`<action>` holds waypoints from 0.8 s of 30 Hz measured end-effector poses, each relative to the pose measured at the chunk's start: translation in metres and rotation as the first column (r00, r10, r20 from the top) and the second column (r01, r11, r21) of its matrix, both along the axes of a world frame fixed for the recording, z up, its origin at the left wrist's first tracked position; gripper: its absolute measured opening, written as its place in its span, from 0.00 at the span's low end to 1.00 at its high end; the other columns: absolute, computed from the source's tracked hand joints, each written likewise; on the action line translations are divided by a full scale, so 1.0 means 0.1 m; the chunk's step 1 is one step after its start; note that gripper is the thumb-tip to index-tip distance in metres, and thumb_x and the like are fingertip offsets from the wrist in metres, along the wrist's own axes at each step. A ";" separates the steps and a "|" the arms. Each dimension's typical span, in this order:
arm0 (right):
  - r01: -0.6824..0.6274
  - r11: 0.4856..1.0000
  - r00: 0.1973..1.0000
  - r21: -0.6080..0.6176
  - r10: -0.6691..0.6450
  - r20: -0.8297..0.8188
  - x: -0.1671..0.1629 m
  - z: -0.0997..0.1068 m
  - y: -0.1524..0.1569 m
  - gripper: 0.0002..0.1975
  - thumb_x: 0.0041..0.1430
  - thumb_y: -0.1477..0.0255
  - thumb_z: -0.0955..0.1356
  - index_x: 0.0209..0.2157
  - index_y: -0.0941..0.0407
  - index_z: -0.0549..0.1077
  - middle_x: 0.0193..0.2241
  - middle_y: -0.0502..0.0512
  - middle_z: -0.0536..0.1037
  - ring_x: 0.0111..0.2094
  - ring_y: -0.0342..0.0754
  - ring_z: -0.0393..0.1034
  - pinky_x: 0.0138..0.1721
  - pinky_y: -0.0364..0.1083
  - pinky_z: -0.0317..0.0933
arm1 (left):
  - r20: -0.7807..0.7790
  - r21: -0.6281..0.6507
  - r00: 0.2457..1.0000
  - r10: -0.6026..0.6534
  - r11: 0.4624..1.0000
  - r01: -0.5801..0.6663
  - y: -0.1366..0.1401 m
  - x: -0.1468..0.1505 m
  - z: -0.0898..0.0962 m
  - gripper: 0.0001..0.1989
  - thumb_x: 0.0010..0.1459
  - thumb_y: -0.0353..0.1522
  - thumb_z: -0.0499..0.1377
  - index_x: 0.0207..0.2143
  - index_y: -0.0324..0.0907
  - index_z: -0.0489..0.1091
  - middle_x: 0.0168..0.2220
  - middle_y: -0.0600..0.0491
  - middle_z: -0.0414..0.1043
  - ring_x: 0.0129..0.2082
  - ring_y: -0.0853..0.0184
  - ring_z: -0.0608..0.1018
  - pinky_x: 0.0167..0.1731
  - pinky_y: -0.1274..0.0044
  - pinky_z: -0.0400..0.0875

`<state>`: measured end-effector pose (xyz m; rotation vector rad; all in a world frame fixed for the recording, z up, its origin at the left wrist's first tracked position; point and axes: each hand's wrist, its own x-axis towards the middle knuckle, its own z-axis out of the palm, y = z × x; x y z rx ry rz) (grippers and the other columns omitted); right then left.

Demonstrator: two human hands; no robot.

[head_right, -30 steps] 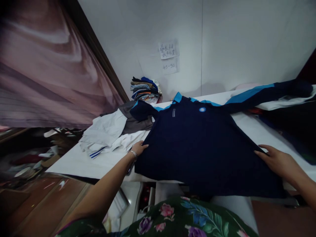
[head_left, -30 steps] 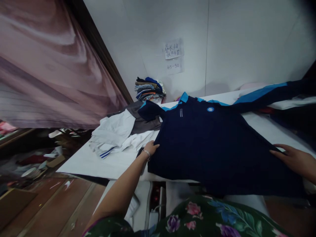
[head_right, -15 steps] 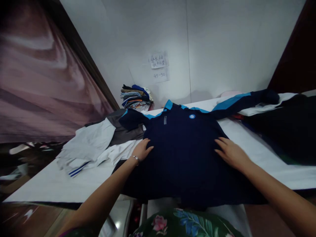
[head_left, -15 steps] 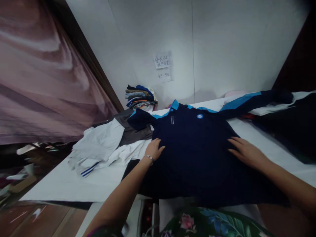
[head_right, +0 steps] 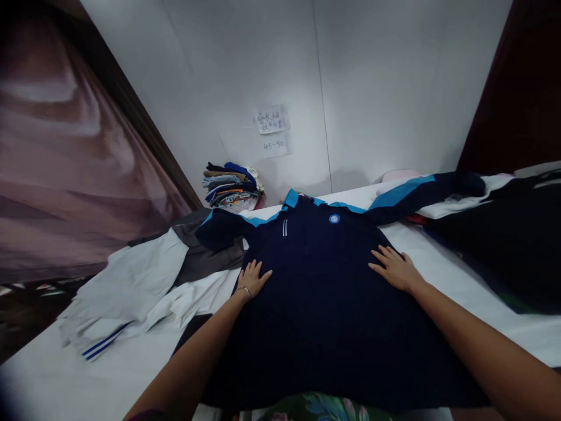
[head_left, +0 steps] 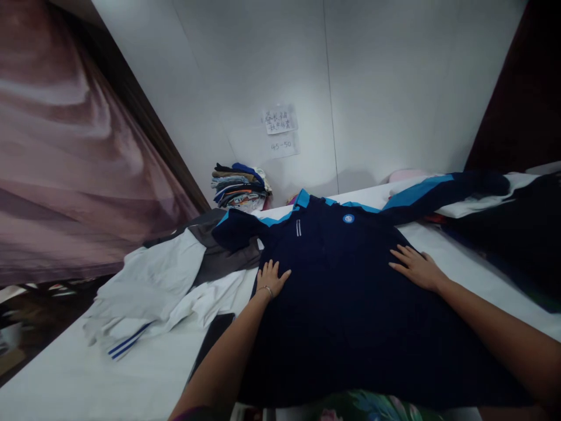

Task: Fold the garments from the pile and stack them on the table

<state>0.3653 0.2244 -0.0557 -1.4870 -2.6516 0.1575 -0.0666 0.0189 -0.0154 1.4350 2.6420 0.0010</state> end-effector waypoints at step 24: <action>-0.102 0.994 0.989 -0.048 0.096 -0.111 -0.98 0.25 0.56 0.31 0.62 0.52 0.58 0.60 0.54 0.65 0.64 0.61 0.58 0.66 0.60 0.46 0.62 0.62 0.41 | -0.129 0.036 0.990 0.059 0.998 -0.055 0.51 -0.27 -0.02 0.38 0.61 0.51 0.38 0.66 0.38 0.51 0.68 0.45 0.46 0.68 0.56 0.47 0.64 0.61 0.41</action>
